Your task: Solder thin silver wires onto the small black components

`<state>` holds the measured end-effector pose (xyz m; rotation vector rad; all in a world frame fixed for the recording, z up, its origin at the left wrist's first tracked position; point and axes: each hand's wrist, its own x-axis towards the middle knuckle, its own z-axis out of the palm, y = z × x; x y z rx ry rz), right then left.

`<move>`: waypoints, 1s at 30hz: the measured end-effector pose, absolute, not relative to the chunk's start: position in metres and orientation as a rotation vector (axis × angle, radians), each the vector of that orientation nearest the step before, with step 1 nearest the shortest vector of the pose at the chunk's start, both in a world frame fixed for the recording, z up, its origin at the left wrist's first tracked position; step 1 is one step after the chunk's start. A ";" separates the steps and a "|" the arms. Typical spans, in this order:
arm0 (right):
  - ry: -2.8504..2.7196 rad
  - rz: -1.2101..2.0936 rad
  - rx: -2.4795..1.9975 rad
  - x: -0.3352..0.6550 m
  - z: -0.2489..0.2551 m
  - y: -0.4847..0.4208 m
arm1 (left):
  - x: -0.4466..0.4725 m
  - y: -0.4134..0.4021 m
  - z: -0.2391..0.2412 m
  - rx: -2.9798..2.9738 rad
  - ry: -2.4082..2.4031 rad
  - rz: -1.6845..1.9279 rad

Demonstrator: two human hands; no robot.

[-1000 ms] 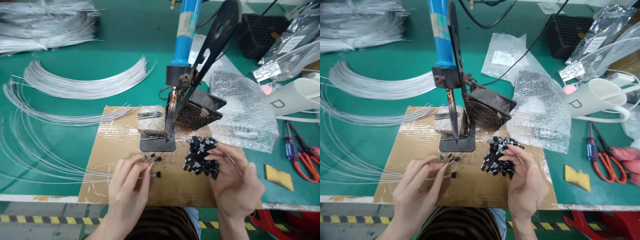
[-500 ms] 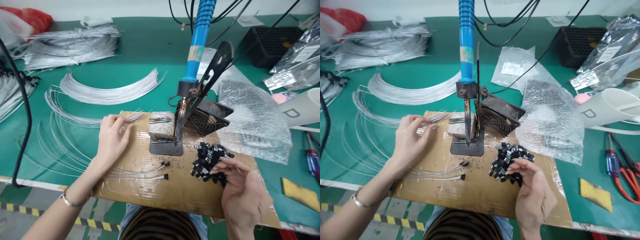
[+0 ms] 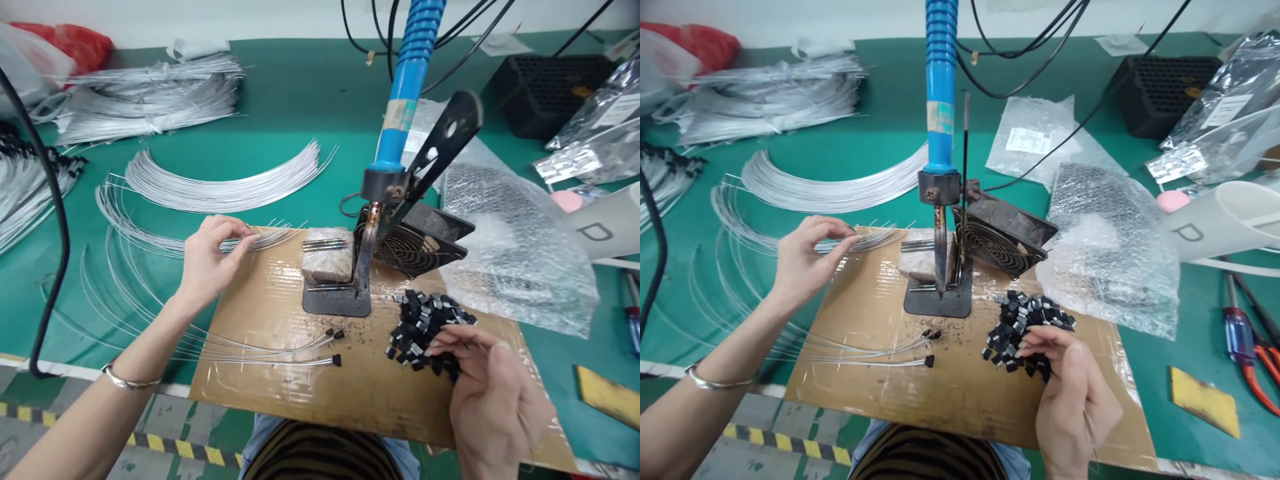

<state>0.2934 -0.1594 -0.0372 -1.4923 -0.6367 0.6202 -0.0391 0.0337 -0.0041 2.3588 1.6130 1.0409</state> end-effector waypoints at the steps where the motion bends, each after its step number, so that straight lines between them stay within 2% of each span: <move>1: -0.636 0.623 -1.499 0.293 -0.037 -0.160 | -0.039 0.032 -0.002 2.325 1.607 1.068; 8: -0.639 0.612 -1.524 0.292 -0.035 -0.162 | -0.035 0.017 0.008 2.165 1.638 1.051; 19: -0.692 0.584 -1.575 0.292 -0.035 -0.162 | -0.027 0.018 -0.029 2.511 1.748 0.842; 25: -0.759 0.594 -1.633 0.294 -0.034 -0.165 | -0.029 0.026 -0.029 2.587 1.684 0.714; 30: -0.800 0.602 -1.638 0.296 -0.034 -0.165 | -0.031 0.025 -0.027 2.533 1.732 0.785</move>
